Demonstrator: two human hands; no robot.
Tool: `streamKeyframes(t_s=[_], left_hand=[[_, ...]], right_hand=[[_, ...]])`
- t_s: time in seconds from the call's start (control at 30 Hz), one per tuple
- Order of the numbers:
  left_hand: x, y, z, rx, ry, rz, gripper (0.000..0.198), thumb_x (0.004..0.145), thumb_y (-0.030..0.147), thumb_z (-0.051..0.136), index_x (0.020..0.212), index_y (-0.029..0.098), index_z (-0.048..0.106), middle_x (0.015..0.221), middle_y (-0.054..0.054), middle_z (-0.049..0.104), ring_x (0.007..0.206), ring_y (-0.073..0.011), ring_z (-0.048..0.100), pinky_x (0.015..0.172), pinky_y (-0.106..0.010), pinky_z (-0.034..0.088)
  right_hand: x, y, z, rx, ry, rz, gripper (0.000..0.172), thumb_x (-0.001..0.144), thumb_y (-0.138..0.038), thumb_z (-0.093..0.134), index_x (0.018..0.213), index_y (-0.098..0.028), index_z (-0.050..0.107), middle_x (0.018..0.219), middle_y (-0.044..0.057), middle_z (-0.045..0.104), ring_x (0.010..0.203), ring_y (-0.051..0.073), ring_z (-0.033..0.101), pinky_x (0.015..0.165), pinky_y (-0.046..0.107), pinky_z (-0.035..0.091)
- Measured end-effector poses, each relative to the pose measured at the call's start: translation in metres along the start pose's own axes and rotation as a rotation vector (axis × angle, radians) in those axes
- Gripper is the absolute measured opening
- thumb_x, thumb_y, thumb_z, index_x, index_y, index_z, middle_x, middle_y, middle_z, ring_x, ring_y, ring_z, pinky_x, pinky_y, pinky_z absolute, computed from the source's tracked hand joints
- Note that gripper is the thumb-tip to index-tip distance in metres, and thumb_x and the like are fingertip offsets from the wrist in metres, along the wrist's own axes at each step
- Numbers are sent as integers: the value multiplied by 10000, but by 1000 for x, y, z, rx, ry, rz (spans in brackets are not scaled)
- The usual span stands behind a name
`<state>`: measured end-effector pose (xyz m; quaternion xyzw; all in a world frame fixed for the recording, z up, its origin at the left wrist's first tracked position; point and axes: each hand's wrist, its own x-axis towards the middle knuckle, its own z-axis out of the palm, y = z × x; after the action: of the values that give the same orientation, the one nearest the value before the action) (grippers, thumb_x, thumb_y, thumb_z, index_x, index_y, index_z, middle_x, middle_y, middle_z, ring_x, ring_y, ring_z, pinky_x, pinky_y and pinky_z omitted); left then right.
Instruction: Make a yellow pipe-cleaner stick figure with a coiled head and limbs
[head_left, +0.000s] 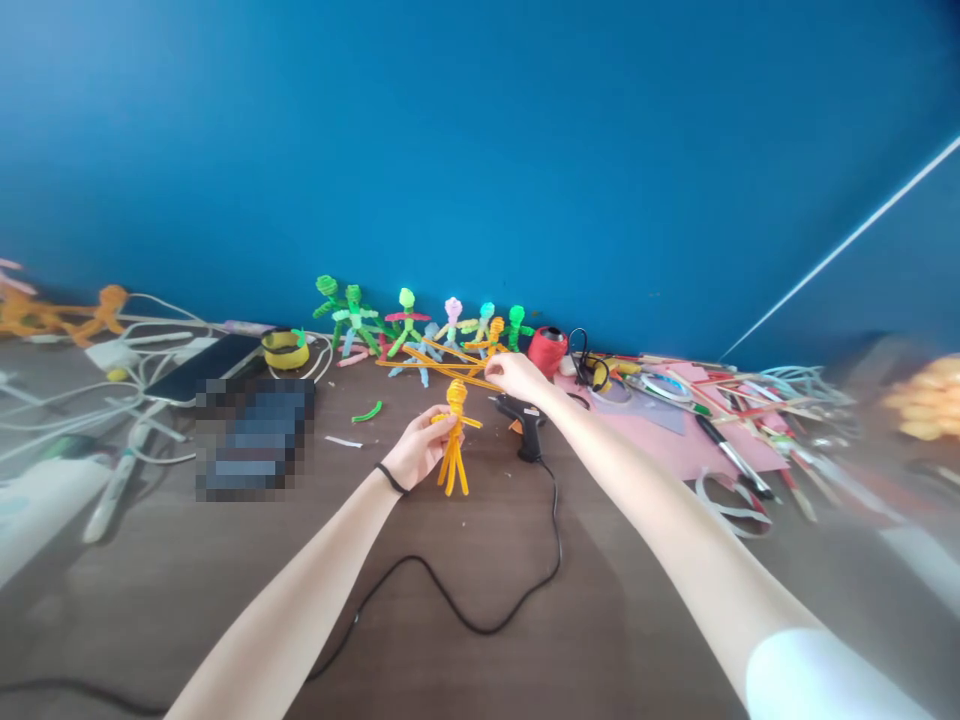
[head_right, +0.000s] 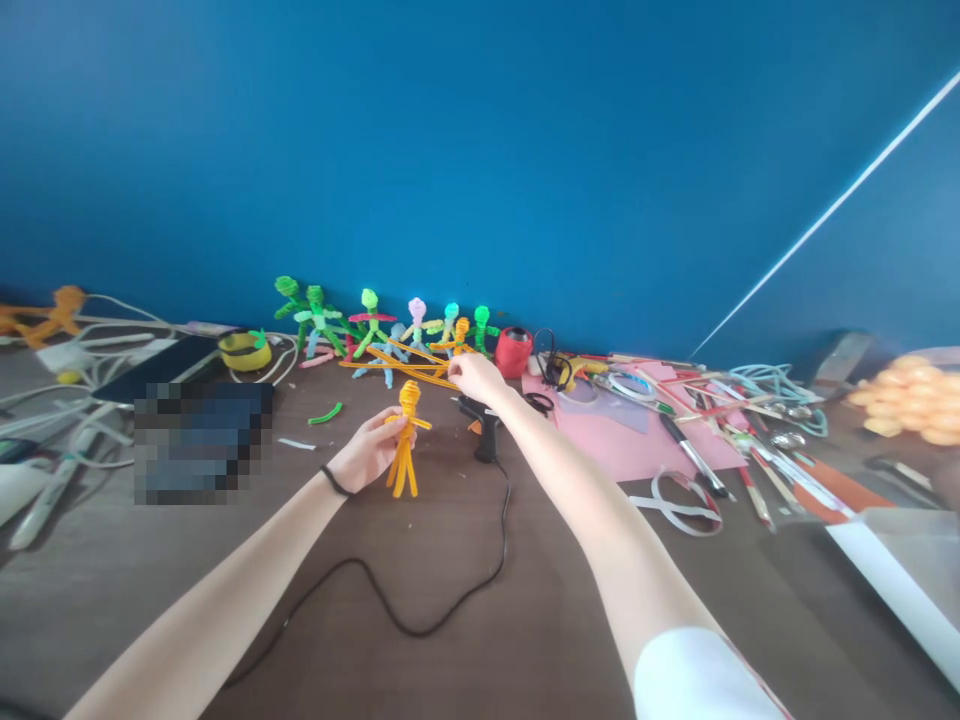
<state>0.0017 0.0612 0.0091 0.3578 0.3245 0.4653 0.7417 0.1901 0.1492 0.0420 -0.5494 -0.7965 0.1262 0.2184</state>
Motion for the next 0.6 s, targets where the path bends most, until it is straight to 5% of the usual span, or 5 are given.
streamKeyframes(t_s=[0.23, 0.4, 0.6], left_hand=[[-1, 1, 1, -10, -3, -3, 227, 604, 215, 693, 765, 152, 545, 638, 20, 581, 587, -84, 548, 594, -217, 417], [-2, 1, -1, -29, -29, -2, 210, 613, 208, 689, 755, 157, 544, 639, 22, 580, 592, -88, 549, 605, -228, 428], [-1, 0, -2, -61, -35, 4, 190, 620, 200, 685, 757, 162, 559, 646, 24, 595, 610, -82, 553, 638, -226, 431]], right_hand=[[32, -25, 22, -90, -5, -72, 198, 727, -110, 529, 896, -182, 601, 846, 53, 614, 789, 169, 564, 700, 273, 418], [42, -43, 38, -107, 4, -87, 80, 755, -138, 522, 726, -165, 591, 834, 43, 577, 822, 154, 555, 731, 254, 401], [51, -53, 16, -31, 187, -64, 149, 842, -158, 378, 815, -175, 523, 861, 60, 585, 817, 166, 552, 731, 296, 423]])
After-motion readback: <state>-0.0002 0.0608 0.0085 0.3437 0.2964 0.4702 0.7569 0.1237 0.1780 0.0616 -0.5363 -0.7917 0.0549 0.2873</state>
